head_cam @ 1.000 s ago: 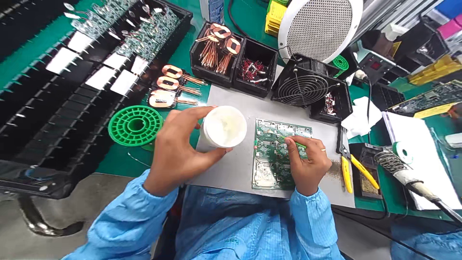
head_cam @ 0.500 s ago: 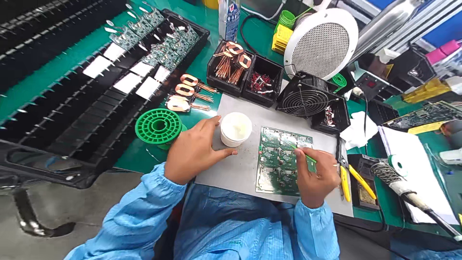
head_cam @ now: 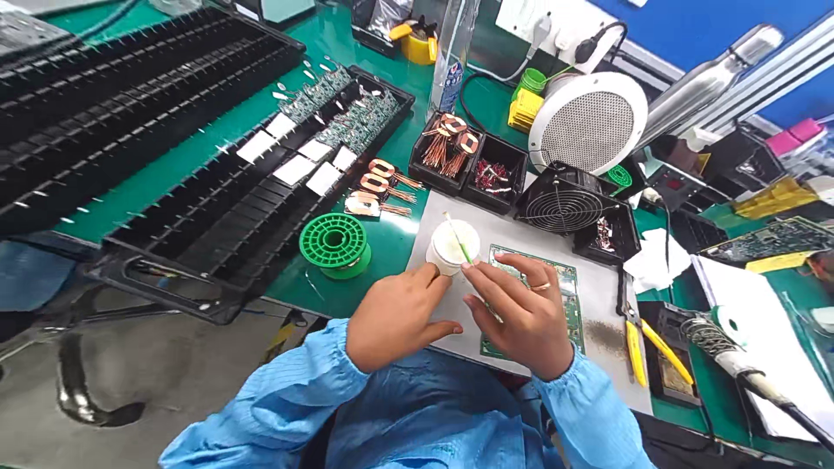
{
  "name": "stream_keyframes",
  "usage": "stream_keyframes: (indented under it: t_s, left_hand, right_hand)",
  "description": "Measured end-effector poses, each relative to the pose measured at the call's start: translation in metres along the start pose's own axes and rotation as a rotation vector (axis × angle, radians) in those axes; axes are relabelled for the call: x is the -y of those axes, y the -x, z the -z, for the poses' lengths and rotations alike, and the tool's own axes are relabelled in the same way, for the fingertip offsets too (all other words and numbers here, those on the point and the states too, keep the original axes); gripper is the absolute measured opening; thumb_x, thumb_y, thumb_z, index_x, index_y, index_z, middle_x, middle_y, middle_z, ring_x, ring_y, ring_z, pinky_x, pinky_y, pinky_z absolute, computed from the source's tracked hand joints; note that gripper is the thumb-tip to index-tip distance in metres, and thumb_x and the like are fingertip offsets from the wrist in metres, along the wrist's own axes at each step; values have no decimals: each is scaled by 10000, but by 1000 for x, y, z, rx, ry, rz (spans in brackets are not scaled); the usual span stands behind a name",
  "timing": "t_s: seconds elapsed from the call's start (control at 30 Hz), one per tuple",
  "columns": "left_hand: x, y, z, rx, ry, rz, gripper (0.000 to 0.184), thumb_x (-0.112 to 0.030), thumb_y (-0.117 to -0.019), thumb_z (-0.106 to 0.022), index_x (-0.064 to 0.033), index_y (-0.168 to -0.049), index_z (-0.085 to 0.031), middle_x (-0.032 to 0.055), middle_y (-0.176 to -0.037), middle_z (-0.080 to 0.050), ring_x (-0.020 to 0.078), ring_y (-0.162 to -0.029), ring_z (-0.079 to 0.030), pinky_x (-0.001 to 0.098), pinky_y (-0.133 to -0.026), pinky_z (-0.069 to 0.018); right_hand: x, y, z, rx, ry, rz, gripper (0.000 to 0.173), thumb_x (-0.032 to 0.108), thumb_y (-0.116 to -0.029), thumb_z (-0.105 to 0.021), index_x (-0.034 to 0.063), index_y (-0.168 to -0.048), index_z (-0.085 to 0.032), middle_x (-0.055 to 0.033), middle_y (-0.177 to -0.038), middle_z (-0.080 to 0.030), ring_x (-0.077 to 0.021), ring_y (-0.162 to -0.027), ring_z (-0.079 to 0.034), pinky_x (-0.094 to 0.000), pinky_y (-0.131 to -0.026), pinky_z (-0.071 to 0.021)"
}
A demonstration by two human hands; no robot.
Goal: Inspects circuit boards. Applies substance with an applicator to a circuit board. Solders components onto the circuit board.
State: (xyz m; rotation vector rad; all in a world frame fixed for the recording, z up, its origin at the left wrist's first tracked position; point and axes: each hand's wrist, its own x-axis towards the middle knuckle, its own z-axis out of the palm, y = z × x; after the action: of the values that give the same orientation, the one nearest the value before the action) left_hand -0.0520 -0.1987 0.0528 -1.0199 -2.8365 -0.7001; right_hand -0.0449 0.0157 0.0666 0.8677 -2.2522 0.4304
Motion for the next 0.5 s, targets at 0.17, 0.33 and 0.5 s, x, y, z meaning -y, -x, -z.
stream_keyframes:
  t_s: [0.17, 0.33, 0.5]
  left_hand:
    - [-2, 0, 0, -20, -8, -29, 640, -576, -911, -629, 23, -1131, -685, 212, -1046, -682, 391, -866, -710, 526, -627, -566]
    - [-3, -2, 0, -33, -13, -27, 641, -560, -914, -626, 22, -1176, -685, 206, -1048, -678, 382, -884, -704, 511, -645, -566]
    - [-2, -6, -5, -85, 8, -46, 635, -540, -907, -636, 26, -1189, -687, 213, -1074, -681, 392, -934, -693, 508, -686, -567]
  right_hand:
    - [0, -8, -12, -19, 76, -5, 304, 299, -1018, -573, 131, -1160, -783, -29, -1108, -787, -252, -1128, -664, -410, -985, -427]
    - [3, -9, -17, -36, 76, 3, 303, 297, -1025, -565, 133, -1149, -787, -28, -1111, -788, -246, -1119, -673, -415, -986, -429]
    - [2, -10, -18, 10, 106, -17, 341, 328, -1024, -550, 143, -1213, -765, -27, -1171, -774, -264, -1149, -664, -435, -983, -431]
